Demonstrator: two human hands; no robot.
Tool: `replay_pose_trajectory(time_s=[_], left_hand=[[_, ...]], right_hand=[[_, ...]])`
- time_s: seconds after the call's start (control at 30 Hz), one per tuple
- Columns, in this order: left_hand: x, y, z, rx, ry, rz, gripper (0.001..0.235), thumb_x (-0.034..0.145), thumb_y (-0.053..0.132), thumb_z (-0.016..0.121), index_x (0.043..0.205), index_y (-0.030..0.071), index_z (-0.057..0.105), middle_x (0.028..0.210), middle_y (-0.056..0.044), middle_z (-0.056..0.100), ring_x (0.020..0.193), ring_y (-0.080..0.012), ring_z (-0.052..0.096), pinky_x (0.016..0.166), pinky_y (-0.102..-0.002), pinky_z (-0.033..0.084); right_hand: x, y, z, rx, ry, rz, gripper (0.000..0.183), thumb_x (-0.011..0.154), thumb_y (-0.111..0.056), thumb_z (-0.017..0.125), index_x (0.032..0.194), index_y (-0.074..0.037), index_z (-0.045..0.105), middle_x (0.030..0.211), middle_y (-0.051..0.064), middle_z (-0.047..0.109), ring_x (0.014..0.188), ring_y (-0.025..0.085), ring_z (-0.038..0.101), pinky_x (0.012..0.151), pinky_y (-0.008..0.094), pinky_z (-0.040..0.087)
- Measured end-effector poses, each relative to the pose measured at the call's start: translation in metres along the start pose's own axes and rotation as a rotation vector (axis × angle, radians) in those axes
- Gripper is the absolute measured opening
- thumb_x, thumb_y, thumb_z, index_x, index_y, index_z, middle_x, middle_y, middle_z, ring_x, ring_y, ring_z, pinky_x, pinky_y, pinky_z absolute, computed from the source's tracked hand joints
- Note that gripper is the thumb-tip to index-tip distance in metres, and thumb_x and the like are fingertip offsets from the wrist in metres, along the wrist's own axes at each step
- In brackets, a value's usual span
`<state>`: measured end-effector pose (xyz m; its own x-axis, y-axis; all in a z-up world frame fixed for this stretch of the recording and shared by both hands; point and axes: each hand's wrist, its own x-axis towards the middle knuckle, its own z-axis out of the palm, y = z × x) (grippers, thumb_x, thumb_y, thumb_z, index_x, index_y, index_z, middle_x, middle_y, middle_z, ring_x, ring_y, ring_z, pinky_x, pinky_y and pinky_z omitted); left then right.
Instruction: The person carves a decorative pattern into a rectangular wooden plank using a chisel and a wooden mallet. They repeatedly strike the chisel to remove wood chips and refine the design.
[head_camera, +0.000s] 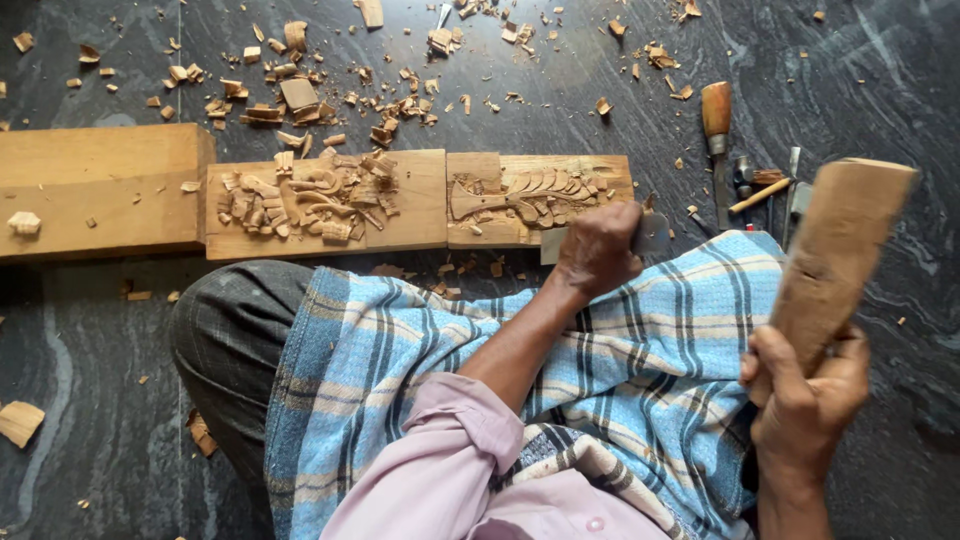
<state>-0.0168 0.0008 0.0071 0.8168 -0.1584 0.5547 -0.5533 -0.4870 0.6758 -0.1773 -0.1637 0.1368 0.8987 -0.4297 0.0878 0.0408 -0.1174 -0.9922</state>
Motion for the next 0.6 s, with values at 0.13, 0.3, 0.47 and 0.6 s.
replay_pose_trajectory(time_s=[0.13, 0.3, 0.47, 0.6], left_hand=[[-0.003, -0.011, -0.005, 0.026, 0.049, -0.067, 0.016, 0.070, 0.002, 0.065, 0.080, 0.005, 0.053, 0.069, -0.012, 0.060, 0.064, -0.0268, 0.065, 0.062, -0.042, 0.056], [-0.005, -0.017, -0.001, -0.038, 0.107, -0.034, 0.014, 0.071, 0.005, 0.062, 0.080, 0.006, 0.052, 0.069, -0.011, 0.059, 0.061, -0.0261, 0.063, 0.059, -0.041, 0.056], [-0.007, -0.024, 0.000, -0.096, 0.024, -0.046, 0.008, 0.077, 0.006, 0.058, 0.081, 0.008, 0.051, 0.065, -0.010, 0.057, 0.055, -0.0225, 0.061, 0.057, -0.039, 0.058], [-0.006, -0.022, -0.003, -0.022, 0.034, -0.017, 0.015, 0.071, 0.008, 0.062, 0.078, 0.008, 0.048, 0.065, -0.011, 0.057, 0.057, -0.0244, 0.062, 0.058, -0.041, 0.057]], right_hand=[[0.000, -0.012, -0.002, -0.123, 0.016, -0.202, 0.039, 0.114, -0.007, 0.066, 0.144, 0.004, 0.043, 0.094, 0.009, 0.061, 0.069, 0.013, 0.060, 0.057, 0.024, 0.053], [0.006, -0.034, 0.017, -0.109, 0.160, -0.250, 0.035, 0.118, -0.015, 0.064, 0.141, -0.001, 0.042, 0.094, 0.008, 0.061, 0.072, 0.013, 0.062, 0.059, 0.025, 0.054], [-0.003, -0.007, 0.073, -0.521, -0.130, -0.192, 0.062, 0.099, -0.013, 0.069, 0.150, 0.001, 0.037, 0.104, 0.009, 0.064, 0.056, 0.013, 0.056, 0.046, 0.025, 0.049], [0.001, 0.002, 0.065, -0.297, -0.166, 0.016, 0.075, 0.101, -0.016, 0.064, 0.166, -0.006, 0.028, 0.096, 0.008, 0.065, 0.062, 0.009, 0.058, 0.048, 0.022, 0.050]])
